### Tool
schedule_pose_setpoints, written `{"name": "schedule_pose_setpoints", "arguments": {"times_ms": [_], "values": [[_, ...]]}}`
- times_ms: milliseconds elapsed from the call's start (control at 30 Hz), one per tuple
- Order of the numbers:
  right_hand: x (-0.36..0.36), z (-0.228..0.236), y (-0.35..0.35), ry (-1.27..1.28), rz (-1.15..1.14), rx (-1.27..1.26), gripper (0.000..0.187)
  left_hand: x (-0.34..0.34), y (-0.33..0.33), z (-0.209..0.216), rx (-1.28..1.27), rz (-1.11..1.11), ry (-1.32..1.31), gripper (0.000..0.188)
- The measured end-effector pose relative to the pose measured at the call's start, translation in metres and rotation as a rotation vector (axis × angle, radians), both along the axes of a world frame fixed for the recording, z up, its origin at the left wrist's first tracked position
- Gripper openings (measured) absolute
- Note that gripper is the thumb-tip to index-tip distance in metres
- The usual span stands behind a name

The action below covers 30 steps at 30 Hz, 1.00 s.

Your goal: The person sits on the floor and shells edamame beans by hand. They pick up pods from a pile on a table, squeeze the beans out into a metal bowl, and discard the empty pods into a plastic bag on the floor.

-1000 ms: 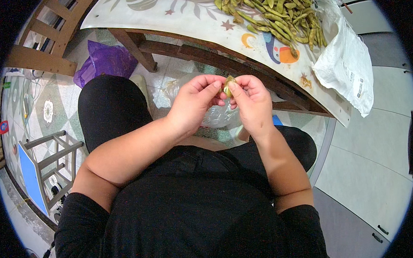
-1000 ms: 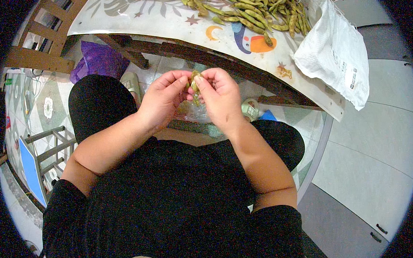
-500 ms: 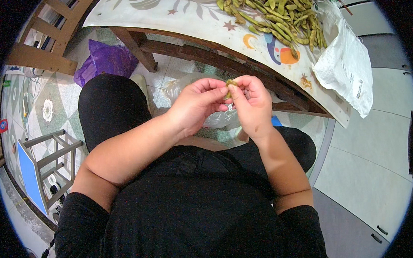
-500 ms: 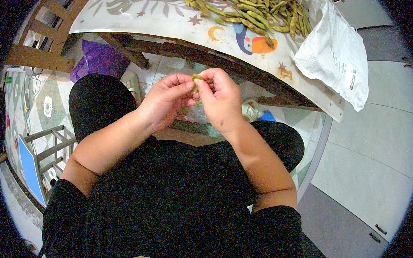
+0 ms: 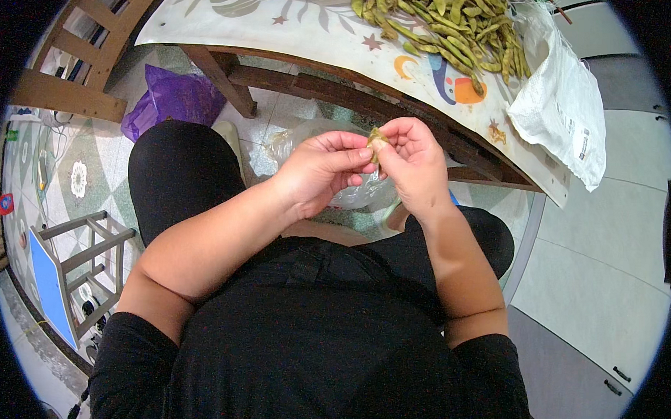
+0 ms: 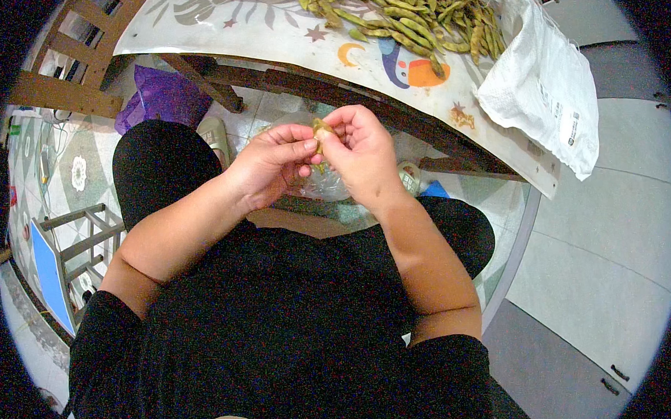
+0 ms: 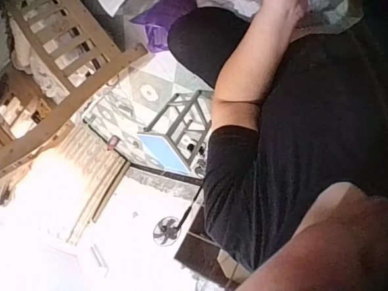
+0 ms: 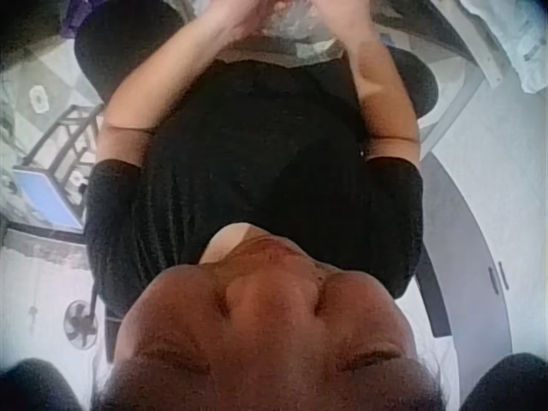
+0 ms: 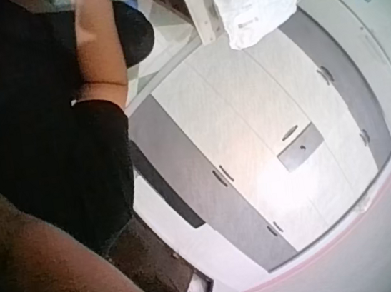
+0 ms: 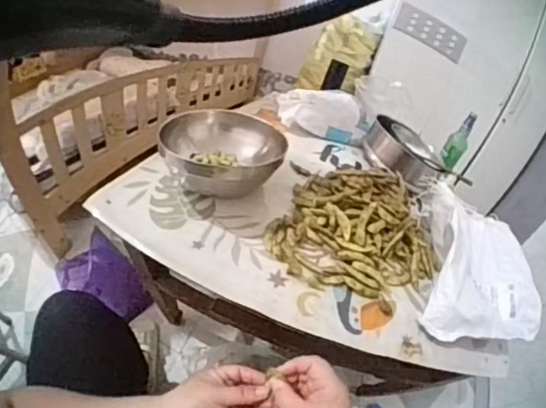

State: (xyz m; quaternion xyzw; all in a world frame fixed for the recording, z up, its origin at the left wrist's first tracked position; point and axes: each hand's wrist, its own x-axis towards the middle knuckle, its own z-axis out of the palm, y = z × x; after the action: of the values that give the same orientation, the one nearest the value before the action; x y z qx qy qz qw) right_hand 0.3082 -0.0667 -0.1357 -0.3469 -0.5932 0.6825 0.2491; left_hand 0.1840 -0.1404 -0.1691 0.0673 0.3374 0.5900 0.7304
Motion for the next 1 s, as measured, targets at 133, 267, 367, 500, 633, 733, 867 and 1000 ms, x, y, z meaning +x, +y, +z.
{"name": "schedule_pose_setpoints", "arguments": {"times_ms": [133,267,367,500,633,733,867,1000], "values": [[0.003,-0.001,0.005,0.085,-0.005,-0.143,0.009,0.001,0.001,0.004,0.023,-0.011,-0.003,0.014],[0.004,0.0,0.005,0.139,-0.004,-0.261,0.013,0.004,0.001,0.007,0.03,0.066,0.026,0.016],[0.006,0.006,0.005,0.069,0.094,-0.33,0.016,0.002,0.0,0.006,0.084,0.098,0.099,0.016],[0.008,0.008,0.004,0.019,0.126,-0.339,0.013,0.001,-0.001,0.003,0.135,0.102,0.135,0.015],[0.01,0.009,0.007,0.044,0.114,-0.428,0.011,0.002,-0.002,0.002,0.156,0.116,0.167,0.016],[0.011,0.009,0.007,0.101,0.114,-0.558,0.011,0.002,-0.002,0.003,0.18,0.117,0.173,0.016],[0.01,0.008,0.005,0.143,0.09,-0.56,0.011,-0.001,-0.001,0.003,0.166,0.095,0.138,0.014],[0.009,0.001,-0.001,0.125,-0.046,-0.445,0.01,0.006,0.0,0.003,0.101,0.155,0.275,0.01]]}}
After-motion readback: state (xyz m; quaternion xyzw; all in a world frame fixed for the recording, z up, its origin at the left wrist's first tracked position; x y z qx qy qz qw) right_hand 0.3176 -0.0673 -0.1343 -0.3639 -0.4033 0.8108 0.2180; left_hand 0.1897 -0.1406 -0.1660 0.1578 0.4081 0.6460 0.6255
